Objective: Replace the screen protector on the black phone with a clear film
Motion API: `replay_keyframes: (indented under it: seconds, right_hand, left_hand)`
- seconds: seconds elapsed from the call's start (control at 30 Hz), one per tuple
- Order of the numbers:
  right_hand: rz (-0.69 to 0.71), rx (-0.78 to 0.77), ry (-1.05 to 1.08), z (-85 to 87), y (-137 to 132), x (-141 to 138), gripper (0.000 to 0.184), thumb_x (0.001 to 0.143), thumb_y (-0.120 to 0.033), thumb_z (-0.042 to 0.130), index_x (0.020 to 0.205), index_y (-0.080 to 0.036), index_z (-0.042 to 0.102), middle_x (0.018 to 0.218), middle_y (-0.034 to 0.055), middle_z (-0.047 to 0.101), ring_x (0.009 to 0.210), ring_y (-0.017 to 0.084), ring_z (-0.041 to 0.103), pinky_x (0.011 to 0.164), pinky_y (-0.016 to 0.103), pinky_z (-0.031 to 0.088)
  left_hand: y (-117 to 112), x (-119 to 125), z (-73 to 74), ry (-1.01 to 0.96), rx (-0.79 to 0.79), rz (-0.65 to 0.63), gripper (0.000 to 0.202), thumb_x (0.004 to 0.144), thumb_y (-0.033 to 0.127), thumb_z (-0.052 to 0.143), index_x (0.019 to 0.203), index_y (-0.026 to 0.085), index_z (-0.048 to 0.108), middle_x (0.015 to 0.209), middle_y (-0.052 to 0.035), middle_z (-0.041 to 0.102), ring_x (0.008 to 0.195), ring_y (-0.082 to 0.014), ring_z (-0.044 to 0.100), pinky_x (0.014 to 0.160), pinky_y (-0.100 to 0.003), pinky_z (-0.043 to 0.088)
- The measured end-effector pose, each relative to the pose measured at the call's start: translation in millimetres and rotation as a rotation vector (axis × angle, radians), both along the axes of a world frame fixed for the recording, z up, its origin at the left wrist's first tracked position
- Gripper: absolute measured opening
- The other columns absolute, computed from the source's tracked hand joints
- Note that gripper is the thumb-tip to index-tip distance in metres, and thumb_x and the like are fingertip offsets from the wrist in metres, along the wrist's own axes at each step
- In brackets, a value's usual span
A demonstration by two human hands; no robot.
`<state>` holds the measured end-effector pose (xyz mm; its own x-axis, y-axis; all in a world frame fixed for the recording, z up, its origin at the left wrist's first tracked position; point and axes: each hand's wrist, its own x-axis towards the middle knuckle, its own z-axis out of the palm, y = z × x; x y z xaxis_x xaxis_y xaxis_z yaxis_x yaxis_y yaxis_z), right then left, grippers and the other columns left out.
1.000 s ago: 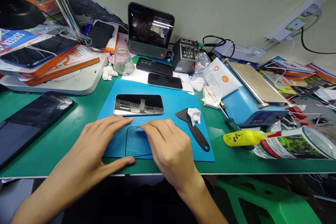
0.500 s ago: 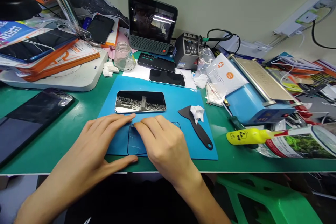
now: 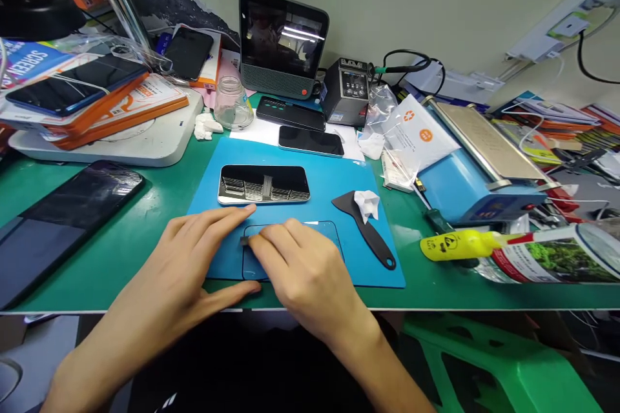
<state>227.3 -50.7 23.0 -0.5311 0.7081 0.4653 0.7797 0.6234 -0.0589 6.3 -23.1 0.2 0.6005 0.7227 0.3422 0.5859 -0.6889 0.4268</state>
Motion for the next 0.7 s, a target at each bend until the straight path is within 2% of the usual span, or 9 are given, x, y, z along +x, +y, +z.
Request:
replay_keyframes:
  seconds: [0.2,0.27,0.33,0.43,0.57,0.63,0.7]
  right_hand:
    - [0.085,-0.171,0.098,12.1,-30,14,0.025,0.111,-0.008,0.051,0.119,-0.012,0.075,0.106,0.0073,0.077,0.088,0.019,0.065,0.075,0.034,0.052]
    - [0.044,-0.144,0.134,13.5,-30,20,0.024,0.107,-0.003,0.056,0.121,-0.012,0.074,0.110,0.0071,0.078,0.092,0.018,0.066,0.080,0.033,0.053]
    - [-0.061,-0.056,0.150,11.3,-26,23,0.026,0.102,0.001,0.064,0.122,-0.011,0.074,0.112,0.0079,0.078,0.096,0.019,0.067,0.085,0.034,0.054]
    - [-0.172,0.061,0.093,4.1,-19,18,0.024,0.100,0.001,0.068,0.121,-0.009,0.075,0.110,0.0095,0.078,0.098,0.021,0.068,0.087,0.036,0.055]
    - [-0.086,0.008,0.062,0.1,-31,12,0.022,0.106,-0.004,0.060,0.123,-0.007,0.074,0.111,0.0100,0.079,0.092,0.021,0.067,0.081,0.037,0.054]
    - [-0.015,-0.065,0.108,2.1,-40,13,0.024,0.108,-0.005,0.057,0.126,-0.009,0.073,0.113,0.0089,0.079,0.092,0.020,0.067,0.080,0.036,0.054]
    - [-0.005,-0.099,0.172,4.0,-44,17,0.026,0.107,-0.002,0.057,0.126,-0.011,0.072,0.114,0.0076,0.079,0.094,0.019,0.067,0.082,0.033,0.055]
  left_hand:
    - [1,-2,1.3,0.027,0.003,-0.039,0.081,0.102,0.033,0.075,0.168,0.022,0.031,0.158,-0.0095,0.058,0.143,-0.0265,0.052,0.116,-0.040,0.031]
    - [1,-2,0.5,0.032,0.017,-0.043,0.082,0.102,0.039,0.076,0.169,0.023,0.031,0.157,-0.0090,0.059,0.141,-0.0271,0.053,0.115,-0.042,0.032]
    - [1,-1,-0.9,0.032,0.031,-0.041,0.081,0.103,0.044,0.074,0.169,0.024,0.032,0.156,-0.0085,0.061,0.139,-0.0274,0.055,0.115,-0.042,0.032]
    - [1,0,-3.0,0.016,0.046,-0.040,0.079,0.104,0.045,0.073,0.168,0.022,0.033,0.155,-0.0093,0.062,0.139,-0.0274,0.056,0.115,-0.042,0.033]
    - [2,0,-3.6,0.006,0.050,-0.026,0.077,0.104,0.045,0.072,0.166,0.020,0.034,0.156,-0.0103,0.063,0.141,-0.0277,0.055,0.116,-0.042,0.033]
    - [1,-1,-3.2,0.018,0.037,-0.032,0.075,0.106,0.045,0.069,0.167,0.022,0.033,0.157,-0.0095,0.062,0.142,-0.0268,0.054,0.117,-0.041,0.032]
    - [1,-1,-2.8,0.027,0.024,-0.042,0.074,0.107,0.047,0.067,0.168,0.024,0.031,0.156,-0.0079,0.063,0.142,-0.0257,0.054,0.117,-0.040,0.032]
